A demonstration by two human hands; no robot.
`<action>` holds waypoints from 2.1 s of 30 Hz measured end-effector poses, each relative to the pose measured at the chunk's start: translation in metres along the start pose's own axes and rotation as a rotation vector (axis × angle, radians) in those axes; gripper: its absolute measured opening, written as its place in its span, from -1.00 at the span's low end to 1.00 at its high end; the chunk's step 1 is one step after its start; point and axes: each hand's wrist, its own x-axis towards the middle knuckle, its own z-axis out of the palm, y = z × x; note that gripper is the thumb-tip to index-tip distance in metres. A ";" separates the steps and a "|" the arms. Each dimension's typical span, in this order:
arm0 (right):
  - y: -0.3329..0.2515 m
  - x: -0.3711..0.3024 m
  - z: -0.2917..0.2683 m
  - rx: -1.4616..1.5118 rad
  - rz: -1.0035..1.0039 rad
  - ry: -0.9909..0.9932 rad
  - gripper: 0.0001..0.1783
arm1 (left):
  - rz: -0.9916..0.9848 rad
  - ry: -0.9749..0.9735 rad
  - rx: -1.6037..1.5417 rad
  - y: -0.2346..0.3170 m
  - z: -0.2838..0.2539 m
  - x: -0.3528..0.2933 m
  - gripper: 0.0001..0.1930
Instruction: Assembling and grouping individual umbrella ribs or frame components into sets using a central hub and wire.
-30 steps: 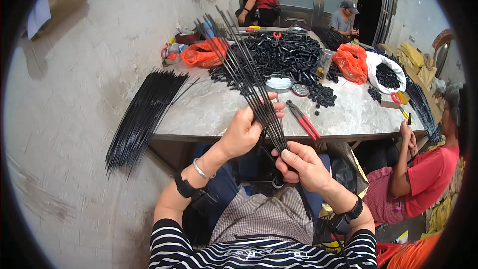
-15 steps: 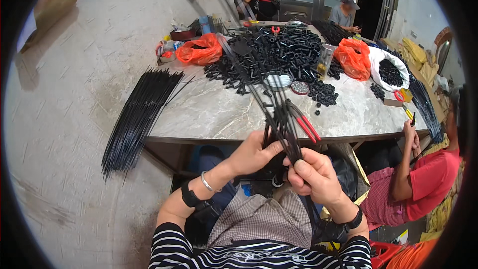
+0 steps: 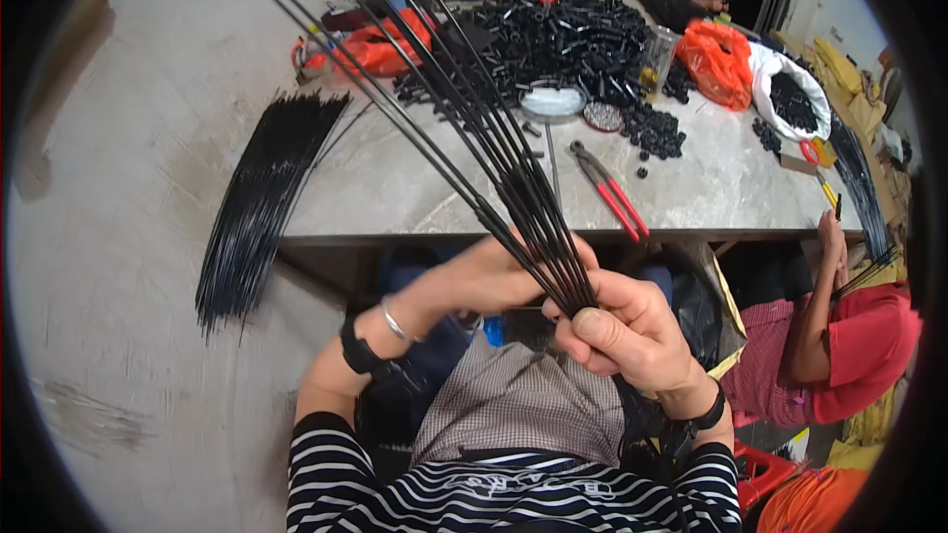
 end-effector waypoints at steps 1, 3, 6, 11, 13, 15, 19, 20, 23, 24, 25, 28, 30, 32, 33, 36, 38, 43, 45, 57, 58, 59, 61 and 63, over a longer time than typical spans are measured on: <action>0.000 0.003 -0.002 -0.050 -0.046 -0.031 -0.75 | 0.035 -0.037 0.047 0.001 -0.015 0.009 -0.74; -0.005 0.014 -0.001 -0.179 -0.082 -0.052 -0.80 | 0.250 0.189 0.398 -0.004 -0.054 0.020 -0.62; 0.012 0.047 -0.011 -0.209 -0.085 -0.050 -0.84 | 0.434 0.388 0.659 -0.007 -0.100 0.040 -0.77; 0.152 0.095 -0.088 -0.145 -0.046 0.019 -0.80 | 0.199 0.015 1.042 -0.107 -0.108 0.043 -0.17; 0.180 0.094 -0.100 -0.167 -0.004 0.048 -0.80 | 0.119 -0.086 0.955 -0.117 -0.104 0.023 -0.07; 0.191 0.094 -0.109 -0.067 0.069 0.083 -0.79 | 0.016 -0.156 1.081 -0.101 -0.096 0.012 0.00; 0.195 0.102 -0.113 -0.125 0.079 0.112 -0.79 | 0.063 -0.086 0.983 -0.108 -0.085 0.006 0.10; 0.196 0.105 -0.111 -0.120 0.085 0.113 -0.79 | 0.075 -0.035 0.900 -0.111 -0.082 0.006 0.12; 0.188 0.116 -0.103 -0.251 0.119 0.029 -0.77 | 0.105 -0.024 0.851 -0.120 -0.081 0.006 -0.16; 0.191 0.118 -0.104 -0.248 0.126 0.032 -0.77 | 0.112 -0.063 0.899 -0.121 -0.081 0.007 -0.29; 0.196 0.120 -0.105 -0.232 0.103 0.027 -0.76 | 0.079 -0.053 0.865 -0.121 -0.078 0.006 -0.54; 0.198 0.127 -0.101 -0.192 0.089 0.032 -0.75 | 0.097 -0.031 0.776 -0.127 -0.077 0.002 -0.67; 0.191 0.131 -0.096 -0.165 0.109 0.048 -0.75 | 0.110 -0.052 0.743 -0.119 -0.077 0.001 -0.71; 0.180 0.137 -0.090 -0.221 -0.023 0.060 -0.74 | 0.178 -0.033 0.805 -0.106 -0.084 0.008 -0.72; 0.188 0.139 -0.087 -0.165 -0.006 0.077 -0.73 | 0.169 -0.047 0.826 -0.107 -0.084 0.008 -0.73; 0.215 0.143 -0.096 -0.213 0.096 0.017 -0.71 | 0.105 -0.095 0.685 -0.124 -0.090 0.006 -0.74; 0.213 0.139 -0.098 -0.235 0.117 0.034 -0.70 | 0.087 -0.085 0.670 -0.120 -0.093 0.007 -0.76; 0.220 0.142 -0.093 -0.289 0.141 0.049 -0.68 | 0.083 -0.115 0.646 -0.126 -0.091 0.001 -0.82; 0.225 0.142 -0.088 -0.224 0.073 0.087 -0.68 | 0.141 -0.106 0.690 -0.122 -0.092 0.002 -0.81; 0.135 0.122 -0.090 -1.288 0.188 0.010 -0.69 | 0.143 -0.205 0.813 -0.134 -0.094 0.003 -0.81; 0.114 0.122 -0.096 -1.312 0.230 -0.051 -0.70 | 0.136 -0.211 0.841 -0.134 -0.094 0.003 -0.82; 0.099 0.124 -0.103 -1.174 0.150 -0.028 -0.75 | 0.126 -0.214 0.872 -0.134 -0.094 0.002 -0.82; 0.074 0.140 -0.112 -0.958 0.040 0.093 -0.78 | 0.142 -0.195 0.843 -0.134 -0.093 0.003 -0.81; 0.064 0.171 -0.115 -0.883 -0.024 0.214 -0.81 | 0.133 -0.201 0.851 -0.132 -0.094 0.003 -0.76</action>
